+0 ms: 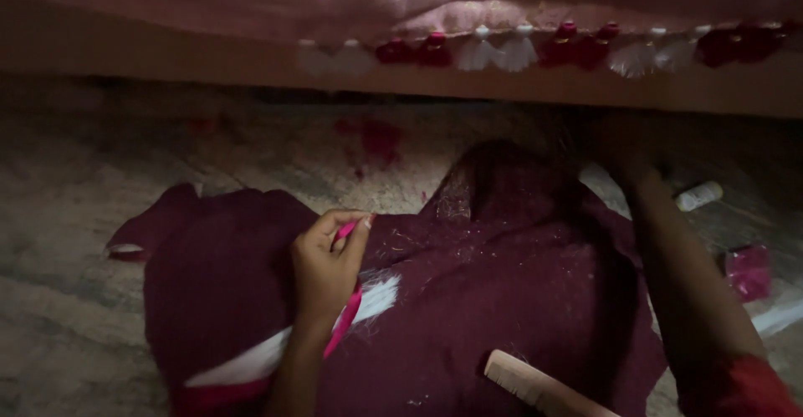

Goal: The person is preparing pink and white fiber tassels and attaching them to the edge of a pink saree.

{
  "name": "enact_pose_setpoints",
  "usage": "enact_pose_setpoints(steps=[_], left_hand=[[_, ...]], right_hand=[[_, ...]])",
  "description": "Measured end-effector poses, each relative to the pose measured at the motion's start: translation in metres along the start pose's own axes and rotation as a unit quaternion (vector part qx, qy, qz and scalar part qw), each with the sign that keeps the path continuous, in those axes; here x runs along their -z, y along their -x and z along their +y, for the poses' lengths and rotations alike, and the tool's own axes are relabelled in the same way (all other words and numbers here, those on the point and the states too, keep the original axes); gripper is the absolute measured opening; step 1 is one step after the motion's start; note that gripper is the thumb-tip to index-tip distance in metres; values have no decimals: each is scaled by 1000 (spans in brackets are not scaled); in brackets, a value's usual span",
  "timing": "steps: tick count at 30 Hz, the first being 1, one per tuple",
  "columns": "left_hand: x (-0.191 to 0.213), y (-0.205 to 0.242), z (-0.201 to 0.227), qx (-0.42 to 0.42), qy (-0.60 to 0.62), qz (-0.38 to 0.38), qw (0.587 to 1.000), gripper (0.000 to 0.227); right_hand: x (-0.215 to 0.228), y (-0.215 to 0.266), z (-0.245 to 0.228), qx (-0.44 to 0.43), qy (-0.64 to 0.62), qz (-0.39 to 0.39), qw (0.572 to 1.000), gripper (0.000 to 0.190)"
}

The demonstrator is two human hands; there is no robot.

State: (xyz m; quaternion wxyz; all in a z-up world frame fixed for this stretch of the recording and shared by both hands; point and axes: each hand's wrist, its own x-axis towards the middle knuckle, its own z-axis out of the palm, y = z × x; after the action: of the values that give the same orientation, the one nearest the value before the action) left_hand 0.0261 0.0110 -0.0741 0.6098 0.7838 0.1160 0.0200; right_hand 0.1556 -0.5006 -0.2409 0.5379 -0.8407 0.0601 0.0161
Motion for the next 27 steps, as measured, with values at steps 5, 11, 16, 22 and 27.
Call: enact_pose_setpoints(steps=[5,11,16,22,27], left_hand=[[-2,16,8,-42,80,-18,996,10],[-28,46,33,-93,98,-84,987,7],[-40,78,78,-68,165,-156,972,8],[-29,117,101,-85,159,-182,966,9],[-18,145,113,-76,236,-211,946,8]], right_hand=[[26,16,-17,2,-132,16,991,14],[-40,151,-249,-215,-264,69,938,19],[-45,221,-218,-90,-402,-30,911,9],[-73,277,-301,102,-285,-43,952,11],[-86,317,-327,145,-187,16,971,10]])
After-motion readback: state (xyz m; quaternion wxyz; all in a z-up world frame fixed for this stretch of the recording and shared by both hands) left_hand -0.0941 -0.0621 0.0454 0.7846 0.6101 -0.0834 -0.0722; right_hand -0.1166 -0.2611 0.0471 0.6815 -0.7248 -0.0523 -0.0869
